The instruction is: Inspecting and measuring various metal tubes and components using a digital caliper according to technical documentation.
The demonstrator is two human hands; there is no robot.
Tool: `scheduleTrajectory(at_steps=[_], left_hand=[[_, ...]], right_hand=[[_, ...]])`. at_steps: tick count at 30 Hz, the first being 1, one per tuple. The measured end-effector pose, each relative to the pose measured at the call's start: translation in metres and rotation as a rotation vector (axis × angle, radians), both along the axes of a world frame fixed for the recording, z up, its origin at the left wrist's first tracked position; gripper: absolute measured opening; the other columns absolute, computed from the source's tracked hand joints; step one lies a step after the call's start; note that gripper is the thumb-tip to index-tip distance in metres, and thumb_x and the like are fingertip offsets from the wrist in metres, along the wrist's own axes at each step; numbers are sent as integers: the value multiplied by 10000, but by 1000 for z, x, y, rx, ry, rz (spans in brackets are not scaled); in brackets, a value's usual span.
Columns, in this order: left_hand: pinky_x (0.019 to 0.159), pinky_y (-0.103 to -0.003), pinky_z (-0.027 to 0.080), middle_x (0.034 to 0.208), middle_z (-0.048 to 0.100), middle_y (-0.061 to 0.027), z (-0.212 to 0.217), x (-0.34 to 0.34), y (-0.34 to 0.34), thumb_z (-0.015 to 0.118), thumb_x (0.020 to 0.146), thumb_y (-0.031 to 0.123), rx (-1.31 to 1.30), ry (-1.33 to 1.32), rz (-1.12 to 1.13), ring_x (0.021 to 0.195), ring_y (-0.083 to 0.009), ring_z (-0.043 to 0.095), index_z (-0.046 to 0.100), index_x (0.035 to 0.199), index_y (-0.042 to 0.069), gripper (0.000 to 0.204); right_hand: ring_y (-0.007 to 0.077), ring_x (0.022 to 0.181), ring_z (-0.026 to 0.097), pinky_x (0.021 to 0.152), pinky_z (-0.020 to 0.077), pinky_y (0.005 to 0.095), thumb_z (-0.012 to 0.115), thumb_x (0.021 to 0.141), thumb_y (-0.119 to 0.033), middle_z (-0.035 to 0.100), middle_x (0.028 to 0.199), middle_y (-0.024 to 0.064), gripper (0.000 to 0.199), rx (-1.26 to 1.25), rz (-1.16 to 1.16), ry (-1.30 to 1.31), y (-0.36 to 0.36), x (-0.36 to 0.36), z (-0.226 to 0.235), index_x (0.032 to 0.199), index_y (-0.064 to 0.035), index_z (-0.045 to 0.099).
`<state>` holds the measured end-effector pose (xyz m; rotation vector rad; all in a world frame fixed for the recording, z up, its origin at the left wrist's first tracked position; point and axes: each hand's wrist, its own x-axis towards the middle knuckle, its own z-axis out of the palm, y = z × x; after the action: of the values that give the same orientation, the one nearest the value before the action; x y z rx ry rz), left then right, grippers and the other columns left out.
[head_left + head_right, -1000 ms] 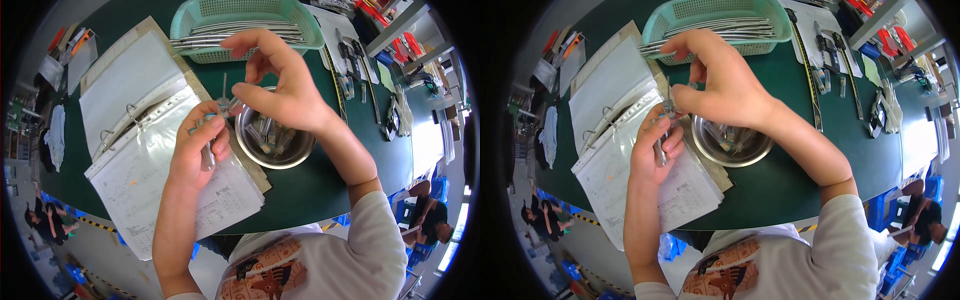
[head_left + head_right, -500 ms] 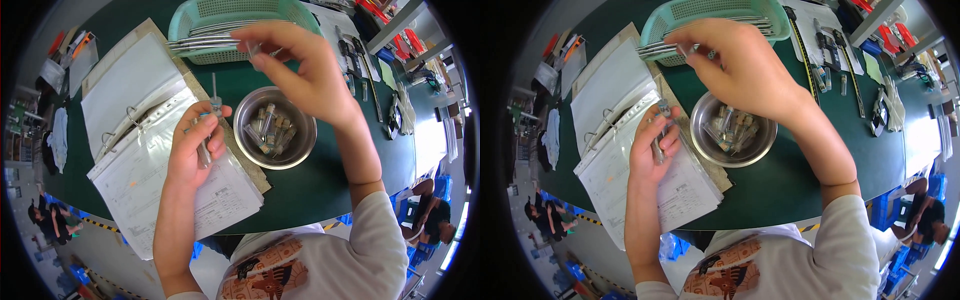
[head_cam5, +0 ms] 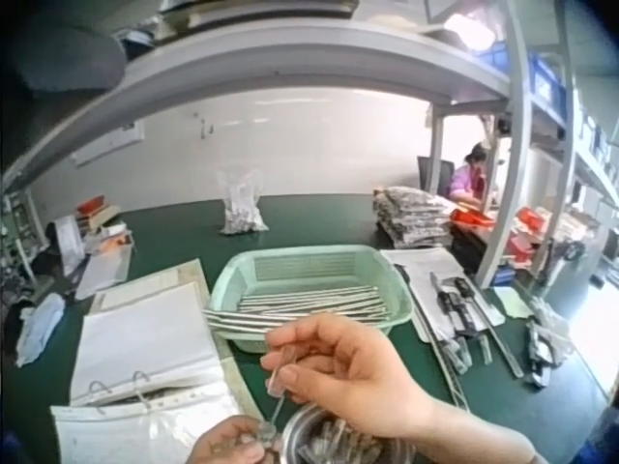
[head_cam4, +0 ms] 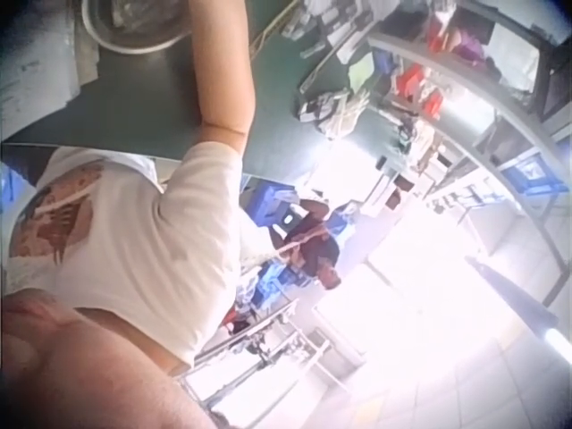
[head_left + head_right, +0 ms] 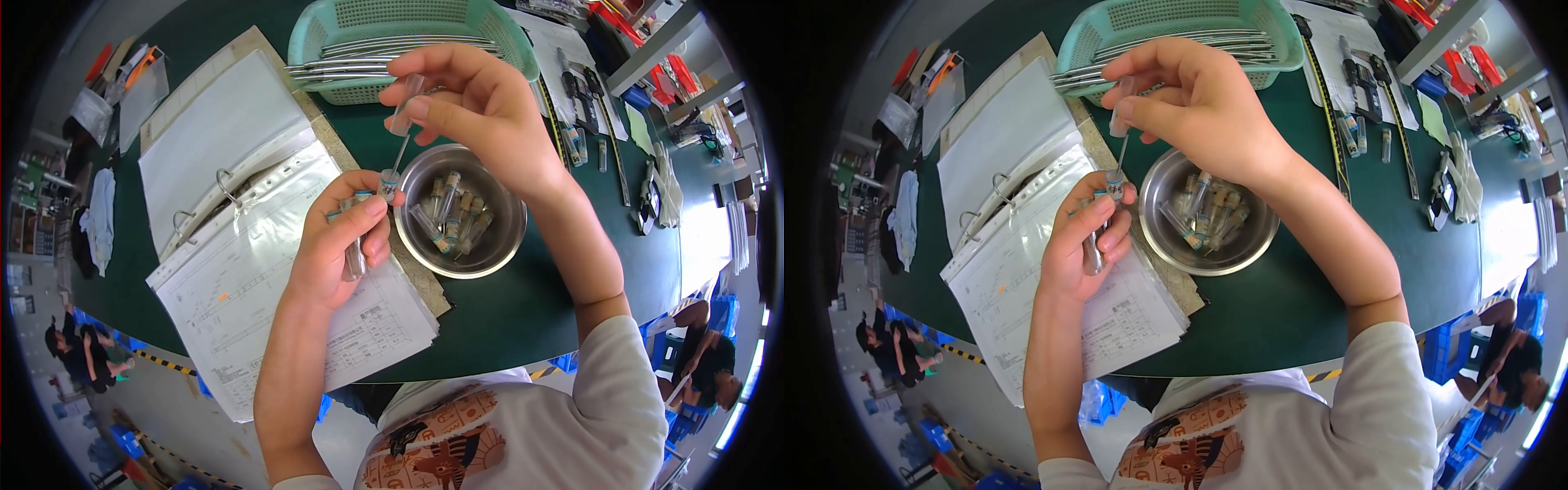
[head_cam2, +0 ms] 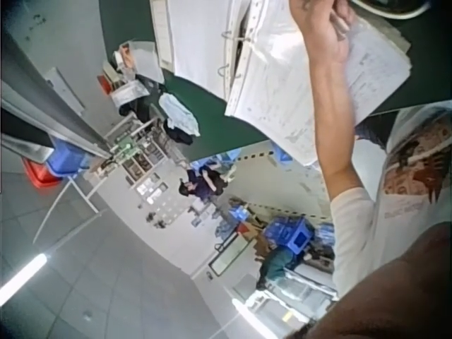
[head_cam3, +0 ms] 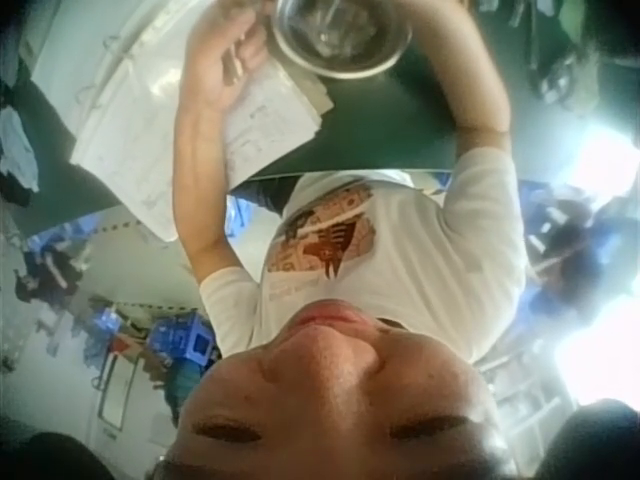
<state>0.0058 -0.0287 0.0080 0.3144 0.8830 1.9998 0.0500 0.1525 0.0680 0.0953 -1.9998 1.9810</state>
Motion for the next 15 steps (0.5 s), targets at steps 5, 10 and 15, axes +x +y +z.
scheduleTrajectory(at_steps=[5,10,15], left_hand=[[474,-200,366,966,570,-117,0,0,0,533,817,70,-4,-19,13,538,-59,438,481,1007,9,206],[474,-198,364,970,570,-111,-2,-1,0,537,816,74,0,-13,8,538,-56,436,481,1010,8,212],[473,-200,361,961,570,-107,0,0,0,540,814,75,-9,-25,12,541,-58,436,482,1008,10,213]], right_hand=[[125,789,609,628,467,226,567,785,-45,605,913,104,276,4,7,-42,1,0,0,1044,35,513],[122,773,606,625,466,225,574,778,-52,605,912,103,275,1,-62,13,5,-1,1,1035,30,520],[112,750,596,617,460,212,581,771,-60,602,905,101,272,-20,27,-81,1,0,-2,1020,34,524]])
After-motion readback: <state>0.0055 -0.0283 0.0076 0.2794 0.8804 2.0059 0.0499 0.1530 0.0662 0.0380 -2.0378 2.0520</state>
